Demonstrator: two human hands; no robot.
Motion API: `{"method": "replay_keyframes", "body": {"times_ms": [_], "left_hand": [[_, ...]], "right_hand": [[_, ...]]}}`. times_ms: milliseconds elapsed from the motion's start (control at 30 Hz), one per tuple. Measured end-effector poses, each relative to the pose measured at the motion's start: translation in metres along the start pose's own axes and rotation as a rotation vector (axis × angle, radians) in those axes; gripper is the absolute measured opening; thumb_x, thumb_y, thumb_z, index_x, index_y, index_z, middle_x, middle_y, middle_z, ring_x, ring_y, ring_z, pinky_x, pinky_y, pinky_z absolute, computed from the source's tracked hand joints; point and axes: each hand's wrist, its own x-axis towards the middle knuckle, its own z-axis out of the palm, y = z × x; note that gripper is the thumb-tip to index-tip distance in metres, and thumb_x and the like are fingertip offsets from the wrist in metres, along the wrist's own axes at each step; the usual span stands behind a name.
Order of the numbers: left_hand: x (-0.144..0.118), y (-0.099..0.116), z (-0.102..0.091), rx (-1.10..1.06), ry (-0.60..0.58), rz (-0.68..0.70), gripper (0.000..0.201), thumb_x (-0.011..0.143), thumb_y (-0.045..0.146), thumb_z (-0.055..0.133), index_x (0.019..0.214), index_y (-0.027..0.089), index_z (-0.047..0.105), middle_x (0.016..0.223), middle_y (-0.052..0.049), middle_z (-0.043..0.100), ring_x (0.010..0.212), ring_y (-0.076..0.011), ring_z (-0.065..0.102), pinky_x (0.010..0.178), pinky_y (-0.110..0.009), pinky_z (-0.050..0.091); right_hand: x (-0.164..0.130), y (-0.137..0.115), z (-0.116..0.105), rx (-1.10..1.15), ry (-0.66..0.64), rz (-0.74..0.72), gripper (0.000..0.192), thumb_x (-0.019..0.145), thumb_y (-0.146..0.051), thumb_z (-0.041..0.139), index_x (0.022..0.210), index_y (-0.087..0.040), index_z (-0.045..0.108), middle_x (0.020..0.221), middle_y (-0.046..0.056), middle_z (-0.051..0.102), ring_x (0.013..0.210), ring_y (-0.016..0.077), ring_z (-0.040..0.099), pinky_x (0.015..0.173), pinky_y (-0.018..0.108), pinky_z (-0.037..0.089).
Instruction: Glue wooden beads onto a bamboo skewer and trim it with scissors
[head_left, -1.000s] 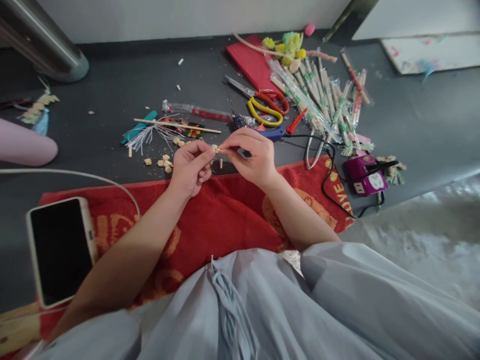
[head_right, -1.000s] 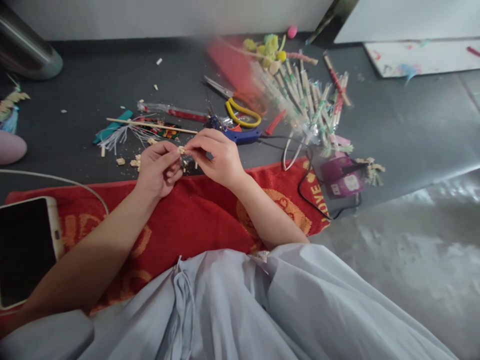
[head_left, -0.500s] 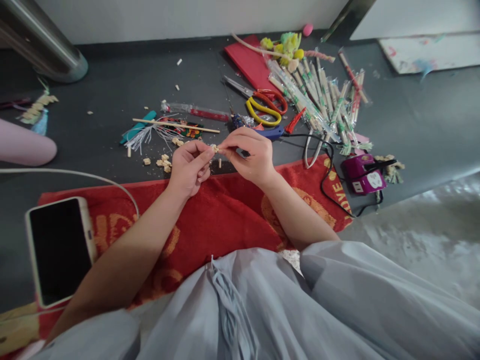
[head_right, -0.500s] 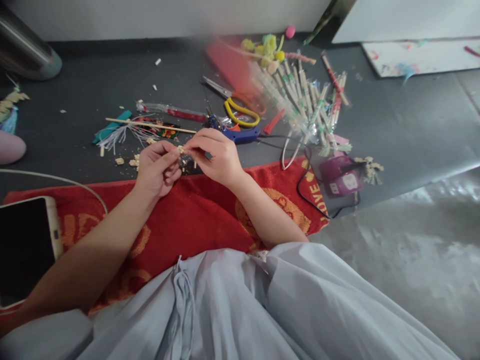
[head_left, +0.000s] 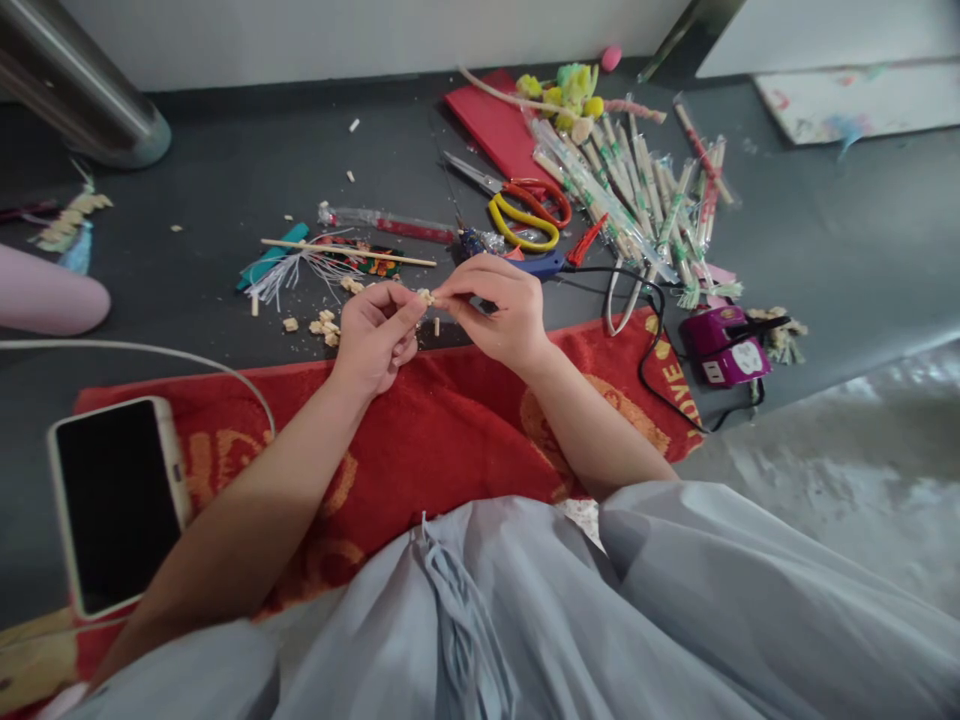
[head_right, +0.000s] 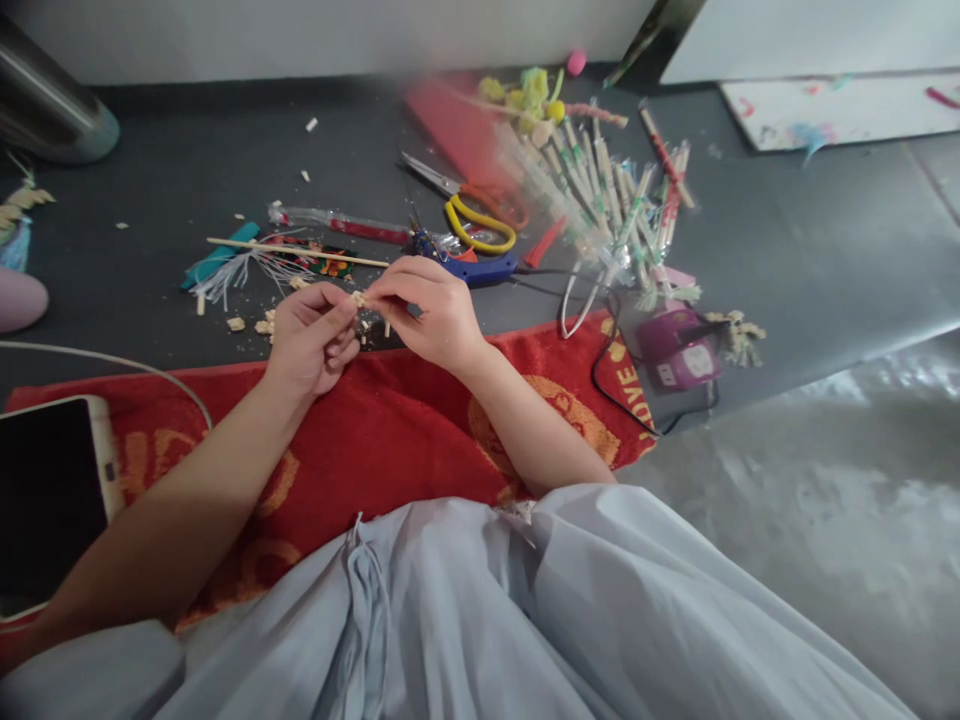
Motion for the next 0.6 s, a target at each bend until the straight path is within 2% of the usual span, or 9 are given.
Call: {"method": "replay_keyframes", "body": {"times_ms": [200,333,433,600], "left_hand": [[-0.002,0.003,0.003,0.022,0.03,-0.019,0.034,0.057,0.035,0.082,0.063,0.018,0.053,0.04,0.009,0.044,0.03,-0.0009,0.027,0.027,-0.012,0.021],[-0.003,0.003,0.003,0.024,-0.004,-0.025,0.029,0.057,0.03,0.079,0.062,0.019,0.053,0.038,0.01,0.042,0.029,-0.0013,0.026,0.027,-0.013,0.02],[-0.002,0.002,0.003,0.038,-0.048,-0.02,0.028,0.056,0.029,0.078,0.061,0.02,0.052,0.038,0.01,0.039,0.028,-0.0013,0.025,0.026,-0.013,0.02],[-0.002,0.001,0.001,0.071,-0.078,-0.038,0.028,0.055,0.03,0.078,0.063,0.019,0.054,0.041,0.01,0.043,0.029,-0.0007,0.025,0.026,-0.013,0.021]], "right_hand": [[0.003,-0.002,-0.005,0.086,-0.069,0.057,0.02,0.091,-0.033,0.061,0.084,-0.016,0.068,0.078,0.001,0.067,0.074,0.0087,0.062,0.068,0.023,0.05],[0.003,0.0,-0.011,0.151,-0.225,0.149,0.031,0.09,-0.044,0.06,0.1,-0.016,0.068,0.084,0.001,0.067,0.076,0.0083,0.062,0.069,0.022,0.051],[0.004,0.004,-0.014,0.2,-0.321,0.152,0.034,0.089,-0.047,0.06,0.102,-0.017,0.07,0.083,0.001,0.067,0.075,0.0081,0.061,0.069,0.022,0.05],[0.006,0.004,-0.018,0.303,-0.377,0.165,0.035,0.087,-0.047,0.063,0.102,-0.018,0.073,0.084,0.002,0.069,0.079,0.0089,0.062,0.074,0.024,0.053]]}}
